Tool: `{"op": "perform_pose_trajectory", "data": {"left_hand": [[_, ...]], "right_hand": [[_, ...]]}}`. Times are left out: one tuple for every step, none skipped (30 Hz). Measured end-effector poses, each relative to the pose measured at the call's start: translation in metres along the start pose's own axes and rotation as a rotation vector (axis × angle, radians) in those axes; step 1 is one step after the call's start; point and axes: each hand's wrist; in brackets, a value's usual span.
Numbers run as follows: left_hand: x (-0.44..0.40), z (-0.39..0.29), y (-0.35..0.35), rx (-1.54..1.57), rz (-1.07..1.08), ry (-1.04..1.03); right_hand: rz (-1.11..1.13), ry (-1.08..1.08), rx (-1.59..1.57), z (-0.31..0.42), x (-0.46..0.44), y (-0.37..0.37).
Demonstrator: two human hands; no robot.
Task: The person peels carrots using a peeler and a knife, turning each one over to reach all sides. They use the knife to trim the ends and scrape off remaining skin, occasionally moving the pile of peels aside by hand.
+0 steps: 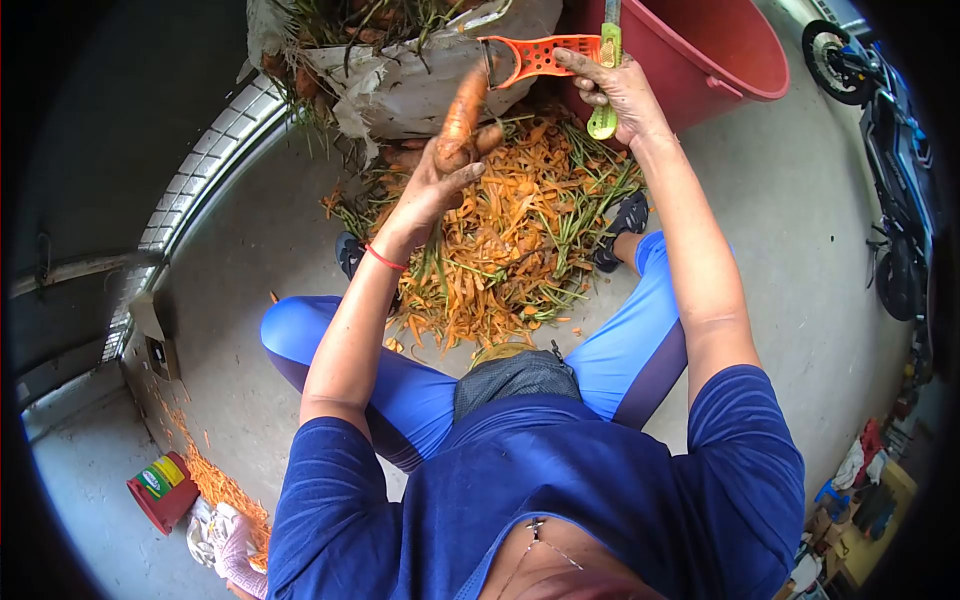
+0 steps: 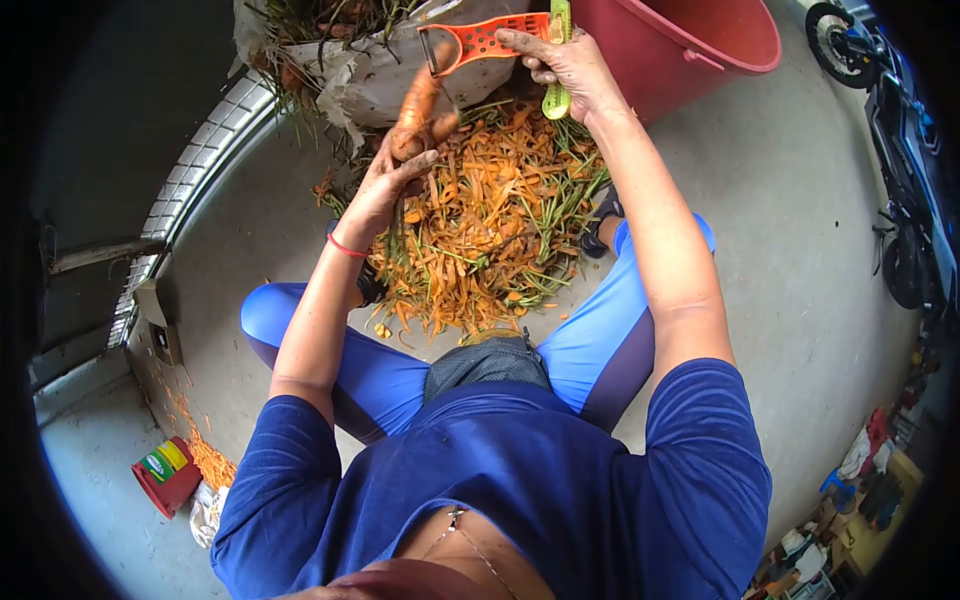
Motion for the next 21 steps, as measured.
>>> {"op": "perform_pose_trajectory", "data": {"left_hand": [[-0.001, 0.001, -0.002, 0.035, 0.006, -0.027], [0.000, 0.000, -0.004, 0.143, 0.095, -0.074], [0.008, -0.011, -0.013, 0.268, 0.131, -0.101], [0.003, -0.008, -0.007, 0.221, 0.097, -0.035], [-0.006, -0.004, 0.002, 0.175, 0.063, 0.025], [-0.011, 0.000, 0.006, 0.128, -0.007, 0.053], [-0.015, 0.004, 0.009, 0.084, -0.078, 0.081], [-0.019, 0.008, 0.013, 0.028, -0.092, 0.136], [-0.020, 0.010, 0.012, -0.043, -0.149, 0.105], [-0.021, 0.012, 0.011, -0.113, -0.204, 0.077], [-0.023, 0.016, 0.010, -0.184, -0.258, 0.048], [-0.026, 0.015, 0.014, -0.438, -0.377, -0.084], [-0.026, 0.015, 0.018, -0.499, -0.385, -0.066], [-0.026, 0.012, 0.024, -0.560, -0.396, -0.051], [-0.022, 0.004, 0.023, -0.621, -0.406, -0.037], [-0.021, 0.003, 0.023, -0.412, -0.264, -0.086], [-0.018, 0.002, 0.019, -0.317, -0.206, -0.076], [-0.014, 0.001, 0.014, -0.223, -0.149, -0.066], [-0.011, 0.001, 0.012, -0.130, -0.092, -0.056], [-0.020, 0.013, 0.016, -0.185, -0.088, -0.110], [-0.015, 0.009, 0.013, -0.126, -0.070, -0.067]], "right_hand": [[-0.001, 0.005, 0.008, 0.000, 0.000, 0.001], [-0.031, 0.029, -0.026, 0.000, -0.001, 0.001], [-0.040, 0.042, -0.047, 0.000, -0.001, 0.001], [-0.051, 0.056, -0.070, 0.002, -0.001, -0.001], [-0.057, 0.075, -0.090, 0.003, -0.002, -0.002], [-0.048, 0.065, -0.077, 0.003, -0.004, -0.002], [-0.037, 0.053, -0.063, 0.001, -0.005, -0.002], [-0.030, 0.041, -0.051, -0.002, -0.006, -0.002], [-0.026, 0.027, -0.038, -0.002, -0.005, -0.003], [-0.008, 0.010, -0.012, 0.000, -0.003, -0.004], [-0.015, 0.027, 0.001, 0.003, -0.002, -0.007], [-0.022, 0.043, 0.013, 0.005, -0.001, -0.010], [-0.027, 0.060, 0.023, 0.005, 0.000, -0.013], [-0.036, 0.057, 0.051, 0.005, 0.000, -0.013], [-0.032, 0.051, 0.063, 0.004, -0.001, -0.013], [-0.028, 0.044, 0.076, 0.002, -0.001, -0.012], [-0.023, 0.038, 0.090, 0.000, -0.002, -0.012], [-0.025, 0.028, 0.101, -0.003, -0.002, -0.013], [-0.029, 0.019, 0.112, -0.005, -0.002, -0.014], [-0.035, 0.010, 0.124, -0.006, -0.002, -0.014], [-0.036, 0.011, 0.123, -0.007, -0.002, -0.015]]}}
Point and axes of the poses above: each hand's wrist, its own x-axis away from the middle knuckle, its own y-axis out of the back of the hand, z = x × y, and after that the axes turned 14 degrees about y, right-handed
